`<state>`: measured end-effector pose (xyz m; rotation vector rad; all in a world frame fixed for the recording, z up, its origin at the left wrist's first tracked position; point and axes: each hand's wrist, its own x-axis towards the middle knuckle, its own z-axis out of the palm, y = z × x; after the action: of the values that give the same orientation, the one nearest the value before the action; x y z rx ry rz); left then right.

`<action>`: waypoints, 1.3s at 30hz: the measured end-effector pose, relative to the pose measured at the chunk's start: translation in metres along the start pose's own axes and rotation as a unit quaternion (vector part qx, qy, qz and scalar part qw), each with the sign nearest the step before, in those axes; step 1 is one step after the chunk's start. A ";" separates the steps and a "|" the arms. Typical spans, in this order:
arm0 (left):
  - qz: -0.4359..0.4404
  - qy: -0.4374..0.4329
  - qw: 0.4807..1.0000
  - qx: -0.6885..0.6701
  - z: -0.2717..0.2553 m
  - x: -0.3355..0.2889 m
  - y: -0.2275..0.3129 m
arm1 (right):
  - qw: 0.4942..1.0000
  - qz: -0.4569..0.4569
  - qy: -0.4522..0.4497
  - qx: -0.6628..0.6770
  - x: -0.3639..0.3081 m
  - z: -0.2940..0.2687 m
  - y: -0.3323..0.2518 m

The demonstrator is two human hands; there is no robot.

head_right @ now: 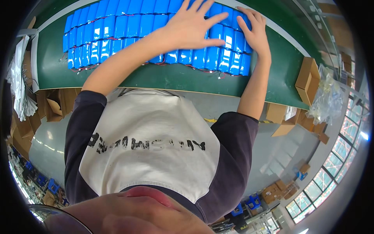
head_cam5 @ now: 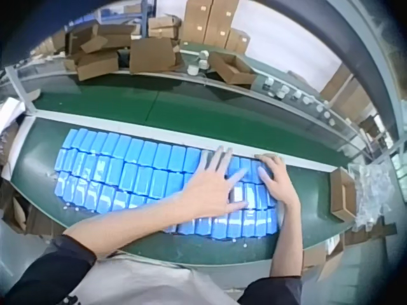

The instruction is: The person places white rectangular sheets onto a grid of blue battery cells arranged on a green workbench. They peel the backing from the sheets and press them onto the cells one by one, covering the top surface of the battery pack.

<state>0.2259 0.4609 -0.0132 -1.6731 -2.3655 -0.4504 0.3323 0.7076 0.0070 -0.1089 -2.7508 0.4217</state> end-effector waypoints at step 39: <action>-0.342 0.270 0.817 0.379 -0.210 -0.400 -0.333 | 0.951 0.153 0.137 0.230 -0.034 0.011 0.013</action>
<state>0.0441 -0.0695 0.0037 -0.2654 -2.1590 -0.0238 0.3607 0.7126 -0.0185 -0.4408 -2.2969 1.0353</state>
